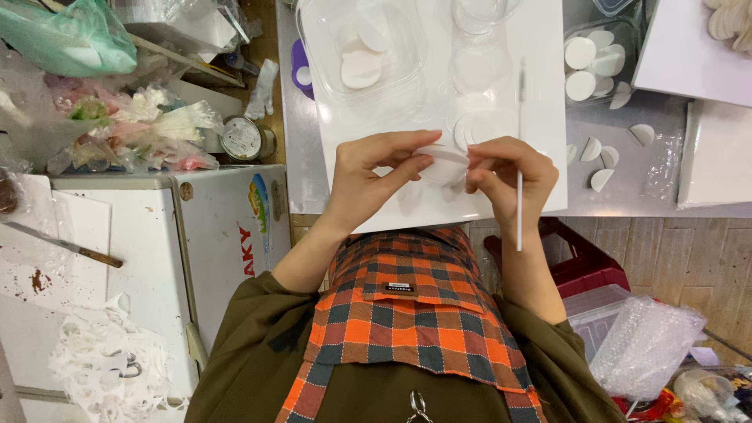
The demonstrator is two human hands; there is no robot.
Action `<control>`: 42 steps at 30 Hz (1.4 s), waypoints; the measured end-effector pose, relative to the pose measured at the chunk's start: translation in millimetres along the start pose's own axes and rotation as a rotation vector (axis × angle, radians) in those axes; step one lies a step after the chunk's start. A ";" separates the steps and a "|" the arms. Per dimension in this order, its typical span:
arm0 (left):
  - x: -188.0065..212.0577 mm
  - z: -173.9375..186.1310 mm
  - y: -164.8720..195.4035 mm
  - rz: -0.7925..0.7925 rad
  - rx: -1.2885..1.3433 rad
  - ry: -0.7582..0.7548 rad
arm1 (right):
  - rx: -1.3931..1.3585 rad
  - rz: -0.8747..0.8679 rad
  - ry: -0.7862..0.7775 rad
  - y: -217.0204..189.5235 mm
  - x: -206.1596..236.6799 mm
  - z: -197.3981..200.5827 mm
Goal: The person repeatedly picks up small white semi-circular pieces from a tray and uses a thin white tool to apply a clear liquid to their edges. The person then places the treated pieces into a plastic container. The person continues this process for multiple pieces throughout the clip.
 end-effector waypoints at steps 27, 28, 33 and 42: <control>0.8 -8.3 24.2 -0.253 -0.355 0.009 | -0.365 0.024 -0.101 34.7 -2.1 -19.8; 1.4 -7.1 23.7 -0.244 -0.319 -0.012 | -0.410 0.033 -0.118 34.7 -2.9 -20.4; 3.3 -6.2 17.9 -0.209 -0.187 -0.075 | -0.613 0.083 -0.207 38.4 -3.8 -25.3; 8.2 -17.1 -35.7 -0.029 0.612 -0.252 | -0.768 0.130 -0.249 41.2 -1.1 -24.2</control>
Point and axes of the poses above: each hand's wrist, its own x-axis away from the middle knuckle, its own z-axis out of the back of the hand, y = z × x, the point moved 6 cm from there along -x, towards the middle knuckle, and after that the axes turned 13 degrees about -y, right-handed, at the moved point
